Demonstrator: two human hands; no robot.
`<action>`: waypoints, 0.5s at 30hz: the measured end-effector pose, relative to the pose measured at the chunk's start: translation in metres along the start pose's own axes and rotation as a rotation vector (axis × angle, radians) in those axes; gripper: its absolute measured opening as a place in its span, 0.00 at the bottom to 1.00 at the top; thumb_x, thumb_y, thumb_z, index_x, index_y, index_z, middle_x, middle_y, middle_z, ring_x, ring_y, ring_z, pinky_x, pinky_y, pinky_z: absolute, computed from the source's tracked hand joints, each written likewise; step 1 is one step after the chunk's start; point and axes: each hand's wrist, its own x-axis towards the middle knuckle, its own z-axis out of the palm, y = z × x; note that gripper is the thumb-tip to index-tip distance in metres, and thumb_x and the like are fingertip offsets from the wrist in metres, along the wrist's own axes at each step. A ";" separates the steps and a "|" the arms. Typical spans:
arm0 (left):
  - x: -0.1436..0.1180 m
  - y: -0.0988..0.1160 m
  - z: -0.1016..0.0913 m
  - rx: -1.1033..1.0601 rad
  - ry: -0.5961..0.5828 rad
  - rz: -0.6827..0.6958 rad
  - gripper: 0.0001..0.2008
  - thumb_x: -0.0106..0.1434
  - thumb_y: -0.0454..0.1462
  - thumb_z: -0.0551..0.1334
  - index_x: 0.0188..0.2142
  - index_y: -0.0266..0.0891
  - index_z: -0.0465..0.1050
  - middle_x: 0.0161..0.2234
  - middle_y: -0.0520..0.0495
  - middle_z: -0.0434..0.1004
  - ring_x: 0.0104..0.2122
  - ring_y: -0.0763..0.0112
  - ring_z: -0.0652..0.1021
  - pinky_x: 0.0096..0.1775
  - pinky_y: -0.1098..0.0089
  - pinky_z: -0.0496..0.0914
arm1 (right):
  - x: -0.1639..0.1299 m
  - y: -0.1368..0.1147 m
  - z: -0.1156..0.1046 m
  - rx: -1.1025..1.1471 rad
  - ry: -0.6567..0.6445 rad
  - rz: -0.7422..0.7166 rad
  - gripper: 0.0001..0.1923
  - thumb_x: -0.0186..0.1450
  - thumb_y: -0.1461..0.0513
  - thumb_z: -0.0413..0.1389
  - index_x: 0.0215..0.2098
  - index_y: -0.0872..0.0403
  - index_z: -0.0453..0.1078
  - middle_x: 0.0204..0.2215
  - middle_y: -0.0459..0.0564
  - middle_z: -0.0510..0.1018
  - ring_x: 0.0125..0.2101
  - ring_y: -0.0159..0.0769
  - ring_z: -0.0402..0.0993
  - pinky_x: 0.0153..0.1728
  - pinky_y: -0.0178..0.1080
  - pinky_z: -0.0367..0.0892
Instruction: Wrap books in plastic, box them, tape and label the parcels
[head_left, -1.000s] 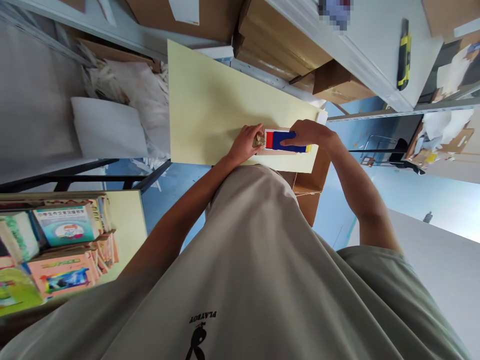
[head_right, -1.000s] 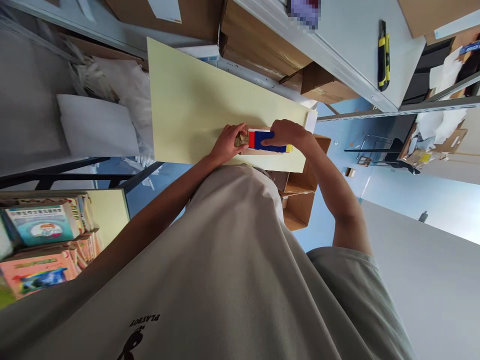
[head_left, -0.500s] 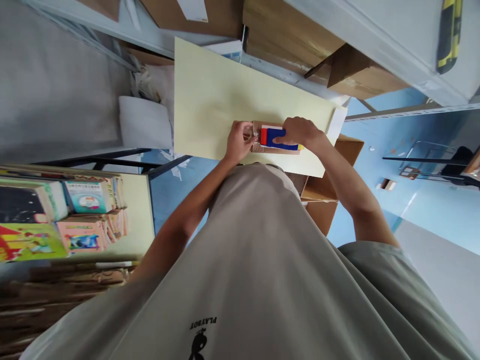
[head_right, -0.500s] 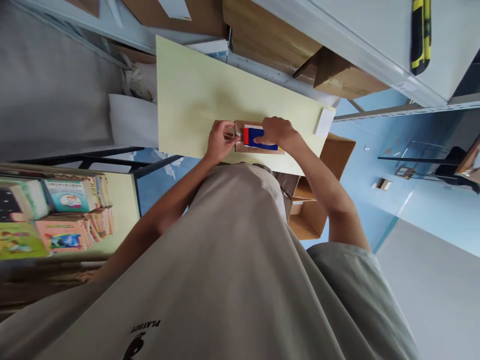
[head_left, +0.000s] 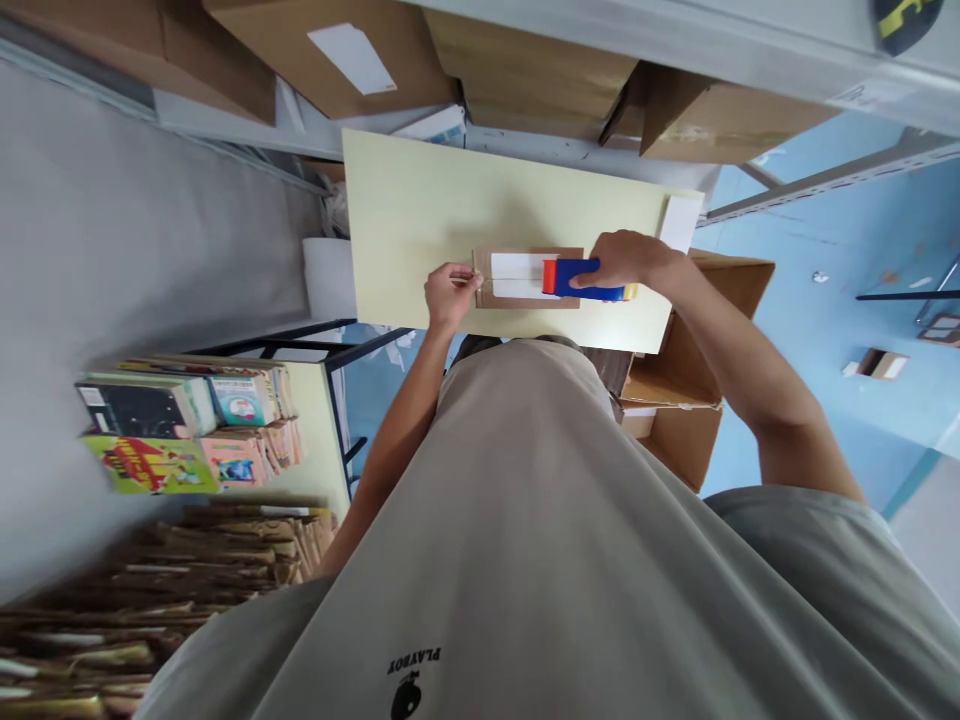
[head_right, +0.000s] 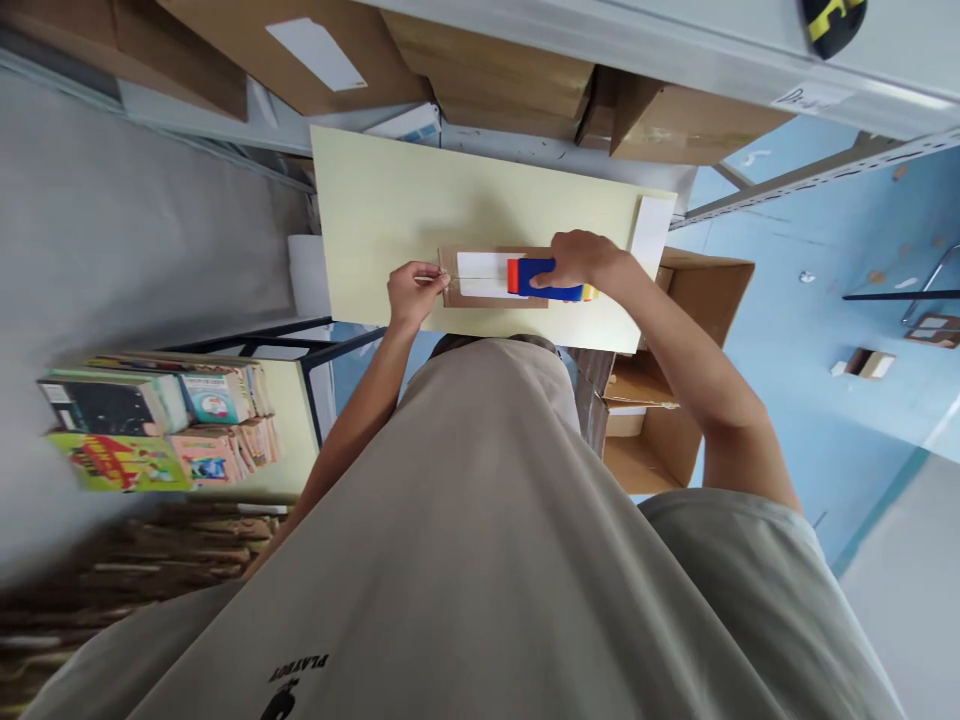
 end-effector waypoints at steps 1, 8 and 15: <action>-0.001 0.001 -0.001 0.018 0.006 0.004 0.09 0.62 0.34 0.81 0.38 0.43 0.84 0.38 0.46 0.90 0.37 0.62 0.88 0.48 0.62 0.84 | -0.007 0.018 -0.005 -0.005 -0.023 0.022 0.44 0.69 0.28 0.71 0.56 0.58 0.89 0.41 0.66 0.90 0.47 0.61 0.88 0.46 0.52 0.77; -0.005 0.009 0.005 0.157 0.011 -0.024 0.08 0.64 0.36 0.77 0.42 0.41 0.84 0.42 0.46 0.91 0.39 0.62 0.90 0.48 0.62 0.87 | -0.046 0.119 -0.019 0.032 -0.190 0.014 0.43 0.69 0.24 0.67 0.47 0.54 0.90 0.36 0.60 0.90 0.41 0.56 0.88 0.42 0.50 0.77; -0.002 0.010 0.012 0.197 0.037 -0.033 0.11 0.63 0.38 0.75 0.45 0.41 0.85 0.42 0.46 0.91 0.40 0.61 0.89 0.49 0.59 0.89 | -0.007 0.127 0.022 0.055 -0.056 -0.044 0.44 0.69 0.24 0.67 0.47 0.56 0.88 0.34 0.60 0.88 0.41 0.54 0.87 0.41 0.48 0.77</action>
